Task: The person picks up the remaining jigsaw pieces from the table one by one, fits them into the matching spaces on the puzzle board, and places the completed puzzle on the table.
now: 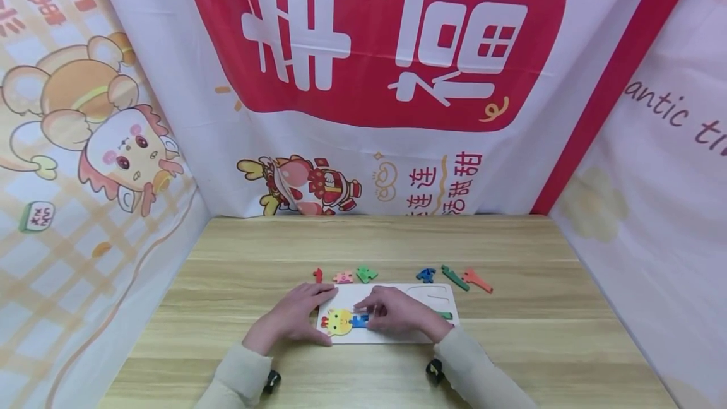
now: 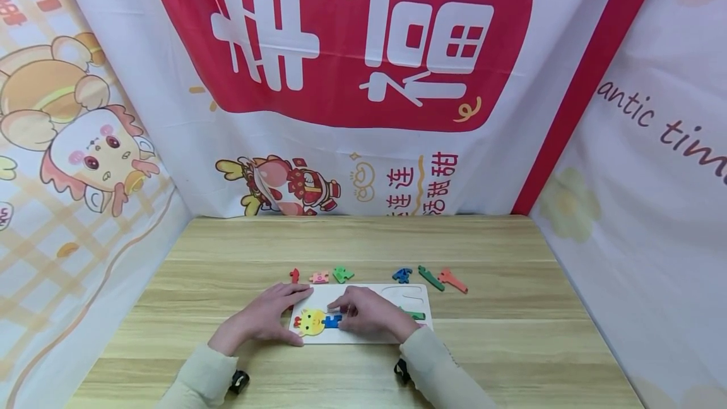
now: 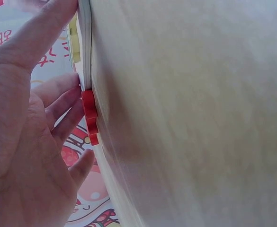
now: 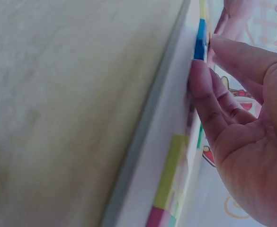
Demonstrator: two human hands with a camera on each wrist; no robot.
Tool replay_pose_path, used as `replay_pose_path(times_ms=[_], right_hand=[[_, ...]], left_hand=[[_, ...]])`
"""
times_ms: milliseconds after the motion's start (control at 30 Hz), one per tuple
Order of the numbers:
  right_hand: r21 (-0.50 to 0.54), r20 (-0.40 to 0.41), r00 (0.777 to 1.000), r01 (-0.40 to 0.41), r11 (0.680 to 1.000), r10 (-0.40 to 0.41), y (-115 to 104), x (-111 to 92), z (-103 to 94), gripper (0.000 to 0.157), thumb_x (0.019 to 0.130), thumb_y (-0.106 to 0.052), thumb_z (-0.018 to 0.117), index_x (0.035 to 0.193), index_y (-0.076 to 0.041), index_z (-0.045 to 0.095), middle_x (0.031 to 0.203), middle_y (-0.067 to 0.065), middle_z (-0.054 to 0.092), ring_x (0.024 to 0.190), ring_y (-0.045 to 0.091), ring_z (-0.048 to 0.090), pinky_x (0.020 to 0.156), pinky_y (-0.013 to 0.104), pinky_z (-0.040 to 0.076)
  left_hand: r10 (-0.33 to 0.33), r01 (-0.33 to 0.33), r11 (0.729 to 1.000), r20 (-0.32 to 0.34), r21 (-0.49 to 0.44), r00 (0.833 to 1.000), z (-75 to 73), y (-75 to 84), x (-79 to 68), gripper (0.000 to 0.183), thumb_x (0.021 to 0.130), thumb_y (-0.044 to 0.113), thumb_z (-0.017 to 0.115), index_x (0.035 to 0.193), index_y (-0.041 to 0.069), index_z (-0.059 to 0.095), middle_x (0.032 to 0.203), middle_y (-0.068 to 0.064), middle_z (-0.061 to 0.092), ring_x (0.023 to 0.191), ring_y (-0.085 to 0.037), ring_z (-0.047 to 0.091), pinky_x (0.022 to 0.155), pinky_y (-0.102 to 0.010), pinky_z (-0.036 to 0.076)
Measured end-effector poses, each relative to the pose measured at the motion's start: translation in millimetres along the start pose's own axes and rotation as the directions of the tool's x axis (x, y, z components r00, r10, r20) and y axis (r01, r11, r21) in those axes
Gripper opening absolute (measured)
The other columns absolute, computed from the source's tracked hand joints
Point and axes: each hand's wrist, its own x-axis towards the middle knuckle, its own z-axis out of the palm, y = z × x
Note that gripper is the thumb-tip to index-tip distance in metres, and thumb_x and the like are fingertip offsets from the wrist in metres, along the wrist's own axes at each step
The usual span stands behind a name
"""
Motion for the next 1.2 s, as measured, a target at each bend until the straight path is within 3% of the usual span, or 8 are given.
replay_pose_path(times_ms=[167,267,433,533,633,767,933,1200], right_hand=[[-0.003,-0.072,0.997,0.004,1.000,-0.004,3.7,-15.9,-15.2,0.048,0.082,-0.025,0.075,0.129,-0.029,0.060,0.103,-0.008,0.061,0.090,0.007,0.058,0.076,0.023,0.051],[-0.026,-0.126,0.992,-0.015,1.000,0.011,9.4,-32.2,-28.9,0.053,0.082,-0.028,0.076,0.132,-0.030,0.057,0.116,-0.007,0.060,0.105,0.014,0.057,0.086,0.034,0.051],[-0.149,-0.179,0.983,-0.052,0.987,0.024,32.6,-59.2,-46.3,0.077,0.073,-0.038,0.082,0.141,-0.031,0.047,0.137,-0.008,0.050,0.128,0.021,0.044,0.102,0.050,0.042],[-0.150,-0.172,0.983,-0.096,0.984,0.069,48.1,-76.2,-52.9,0.089,0.069,-0.045,0.083,0.145,-0.034,0.039,0.146,-0.007,0.042,0.135,0.023,0.036,0.107,0.053,0.036],[-0.086,-0.158,0.977,-0.156,0.984,0.141,61.0,-94.0,-56.4,0.099,0.064,-0.048,0.085,0.148,-0.038,0.033,0.153,-0.004,0.033,0.141,0.027,0.028,0.109,0.058,0.031],[-0.030,-0.141,0.970,-0.202,0.979,0.196,74.5,-113.7,-58.9,0.109,0.058,-0.050,0.087,0.150,-0.035,0.030,0.157,-0.003,0.025,0.145,0.032,0.019,0.110,0.062,0.024],[-0.056,-0.131,0.973,-0.199,0.978,0.191,83.3,-126.8,-60.8,0.112,0.056,-0.050,0.087,0.150,-0.026,0.031,0.158,-0.002,0.023,0.145,0.033,0.018,0.111,0.061,0.023],[-0.098,-0.120,0.977,-0.187,0.977,0.175,88.1,-128.5,-58.6,0.110,0.058,-0.051,0.086,0.150,-0.022,0.032,0.158,0.000,0.025,0.144,0.034,0.021,0.111,0.059,0.024]], left_hand=[[-0.004,0.004,1.000,-0.001,-0.004,1.000,-0.1,0.6,-0.5,0.106,0.059,0.078,0.068,0.148,0.031,0.035,0.154,0.006,0.032,0.143,-0.030,0.024,0.113,-0.057,0.022],[-0.004,0.004,1.000,-0.008,0.001,1.000,-0.7,0.4,0.0,0.107,0.059,0.078,0.068,0.149,0.031,0.035,0.154,0.006,0.032,0.142,-0.029,0.025,0.113,-0.057,0.023],[-0.002,0.002,1.000,-0.017,0.013,1.000,-1.1,-0.6,1.4,0.107,0.058,0.078,0.068,0.149,0.030,0.035,0.154,0.006,0.032,0.142,-0.028,0.026,0.113,-0.056,0.025],[0.002,-0.002,1.000,-0.014,0.010,1.000,-0.3,-0.8,1.9,0.107,0.058,0.079,0.068,0.148,0.030,0.035,0.154,0.006,0.032,0.142,-0.029,0.026,0.113,-0.056,0.025],[0.003,-0.003,1.000,-0.007,0.005,1.000,0.7,-0.7,1.7,0.107,0.059,0.079,0.068,0.148,0.030,0.035,0.154,0.006,0.032,0.142,-0.029,0.025,0.112,-0.057,0.025],[-0.004,0.004,1.000,-0.006,-0.005,1.000,1.5,-0.6,0.8,0.107,0.059,0.078,0.068,0.148,0.030,0.035,0.154,0.005,0.032,0.142,-0.030,0.025,0.112,-0.058,0.024],[-0.005,0.005,1.000,-0.010,-0.007,1.000,1.3,-0.1,0.7,0.107,0.059,0.078,0.068,0.148,0.030,0.035,0.154,0.005,0.032,0.143,-0.030,0.024,0.113,-0.058,0.023],[0.003,-0.003,1.000,-0.006,-0.009,1.000,2.3,-1.3,0.4,0.107,0.059,0.079,0.068,0.149,0.029,0.035,0.154,0.005,0.032,0.142,-0.030,0.025,0.112,-0.058,0.025]])
